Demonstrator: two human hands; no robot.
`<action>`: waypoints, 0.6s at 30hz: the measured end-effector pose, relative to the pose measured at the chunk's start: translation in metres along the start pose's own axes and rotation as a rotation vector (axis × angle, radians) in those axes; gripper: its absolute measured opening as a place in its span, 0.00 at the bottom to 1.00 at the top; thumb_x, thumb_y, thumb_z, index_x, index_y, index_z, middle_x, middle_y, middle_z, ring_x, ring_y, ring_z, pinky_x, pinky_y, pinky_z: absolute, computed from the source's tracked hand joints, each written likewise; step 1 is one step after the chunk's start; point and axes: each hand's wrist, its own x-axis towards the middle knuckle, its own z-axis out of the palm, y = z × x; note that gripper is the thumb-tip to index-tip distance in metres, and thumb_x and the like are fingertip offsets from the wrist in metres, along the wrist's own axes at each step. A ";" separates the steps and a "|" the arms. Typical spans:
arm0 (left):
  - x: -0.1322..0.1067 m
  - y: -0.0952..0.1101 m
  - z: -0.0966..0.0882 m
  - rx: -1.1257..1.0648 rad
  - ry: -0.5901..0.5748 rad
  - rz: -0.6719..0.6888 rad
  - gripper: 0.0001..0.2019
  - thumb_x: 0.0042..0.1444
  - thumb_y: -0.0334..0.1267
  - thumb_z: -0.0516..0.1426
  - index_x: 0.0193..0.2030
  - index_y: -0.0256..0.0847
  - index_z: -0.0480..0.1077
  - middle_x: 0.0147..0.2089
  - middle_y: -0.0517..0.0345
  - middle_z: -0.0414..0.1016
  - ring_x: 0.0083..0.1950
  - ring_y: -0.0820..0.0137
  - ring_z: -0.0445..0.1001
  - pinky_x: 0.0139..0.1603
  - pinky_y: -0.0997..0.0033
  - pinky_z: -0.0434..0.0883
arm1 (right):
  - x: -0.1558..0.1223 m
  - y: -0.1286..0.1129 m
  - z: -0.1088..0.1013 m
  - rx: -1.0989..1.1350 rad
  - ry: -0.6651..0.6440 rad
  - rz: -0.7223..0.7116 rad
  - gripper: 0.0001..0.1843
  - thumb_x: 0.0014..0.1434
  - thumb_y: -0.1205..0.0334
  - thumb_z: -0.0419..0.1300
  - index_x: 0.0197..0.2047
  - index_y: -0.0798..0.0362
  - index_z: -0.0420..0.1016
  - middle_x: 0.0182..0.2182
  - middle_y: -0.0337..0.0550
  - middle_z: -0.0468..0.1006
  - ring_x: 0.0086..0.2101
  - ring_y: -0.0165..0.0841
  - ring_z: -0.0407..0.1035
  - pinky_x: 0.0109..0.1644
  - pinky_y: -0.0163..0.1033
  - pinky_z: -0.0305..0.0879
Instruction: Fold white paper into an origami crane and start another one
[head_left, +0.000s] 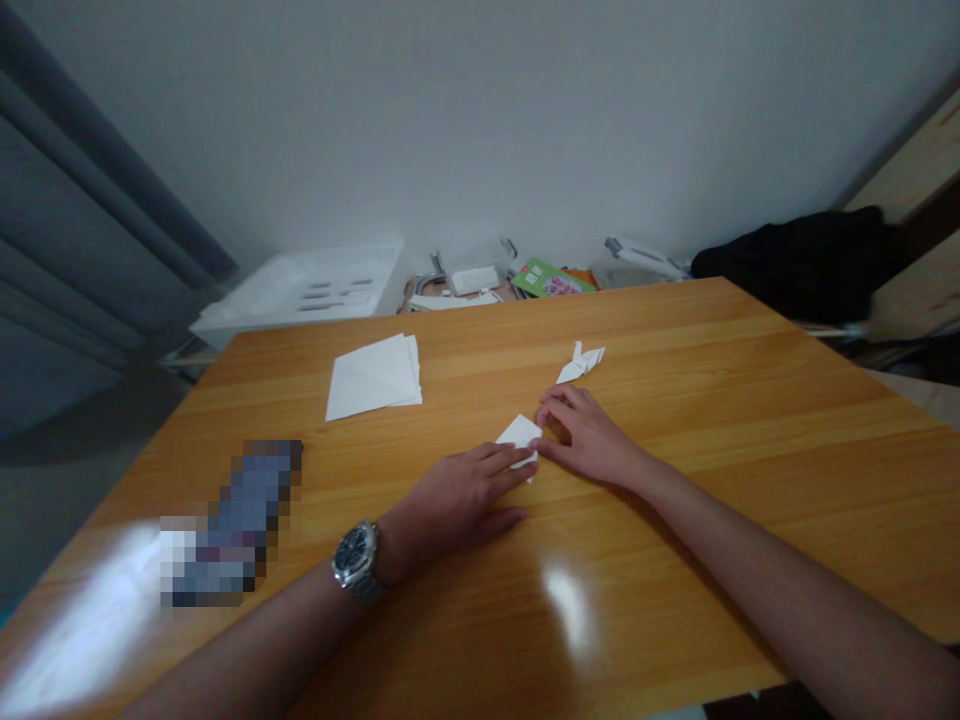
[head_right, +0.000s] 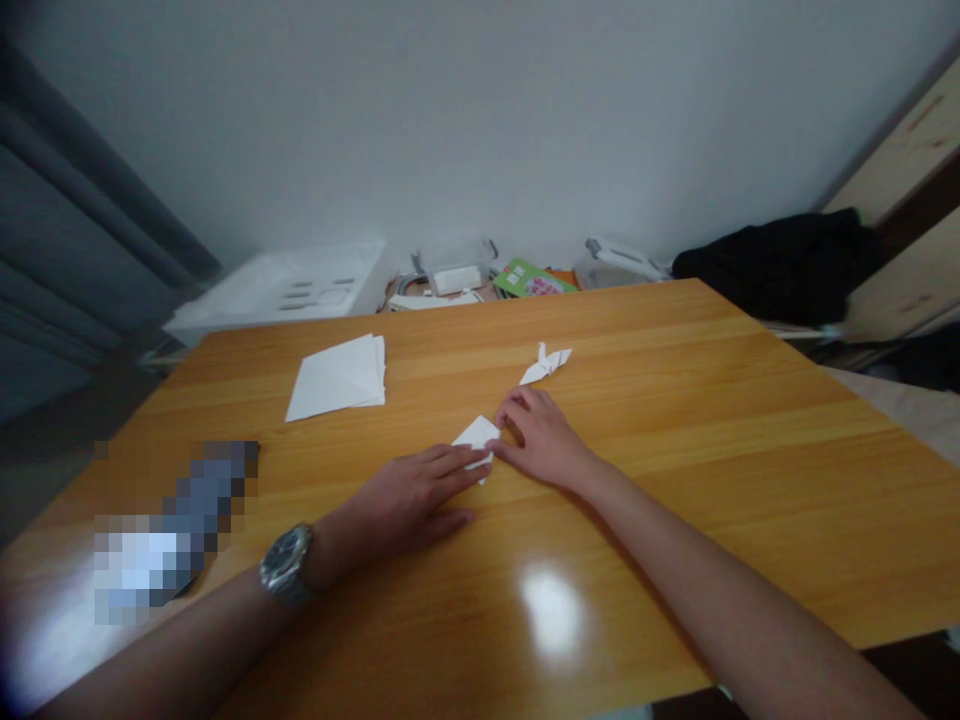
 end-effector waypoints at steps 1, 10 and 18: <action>0.000 0.000 0.000 0.000 0.002 -0.002 0.26 0.68 0.47 0.53 0.69 0.42 0.60 0.71 0.48 0.61 0.69 0.56 0.64 0.66 0.54 0.67 | -0.001 0.001 -0.001 -0.020 -0.002 0.010 0.13 0.57 0.53 0.68 0.41 0.48 0.73 0.49 0.49 0.70 0.51 0.45 0.65 0.56 0.51 0.63; -0.001 -0.001 0.000 -0.001 -0.013 -0.005 0.24 0.68 0.48 0.52 0.68 0.44 0.62 0.71 0.50 0.61 0.69 0.56 0.63 0.66 0.53 0.67 | -0.001 0.002 0.004 -0.100 0.000 0.079 0.10 0.61 0.52 0.63 0.41 0.49 0.72 0.52 0.51 0.69 0.54 0.47 0.64 0.58 0.54 0.61; -0.001 -0.002 0.002 -0.009 0.010 0.003 0.24 0.69 0.49 0.51 0.68 0.45 0.62 0.71 0.49 0.61 0.69 0.57 0.63 0.67 0.53 0.66 | 0.005 0.006 0.011 -0.183 0.091 0.133 0.06 0.64 0.57 0.60 0.38 0.49 0.73 0.51 0.51 0.71 0.51 0.48 0.65 0.55 0.55 0.62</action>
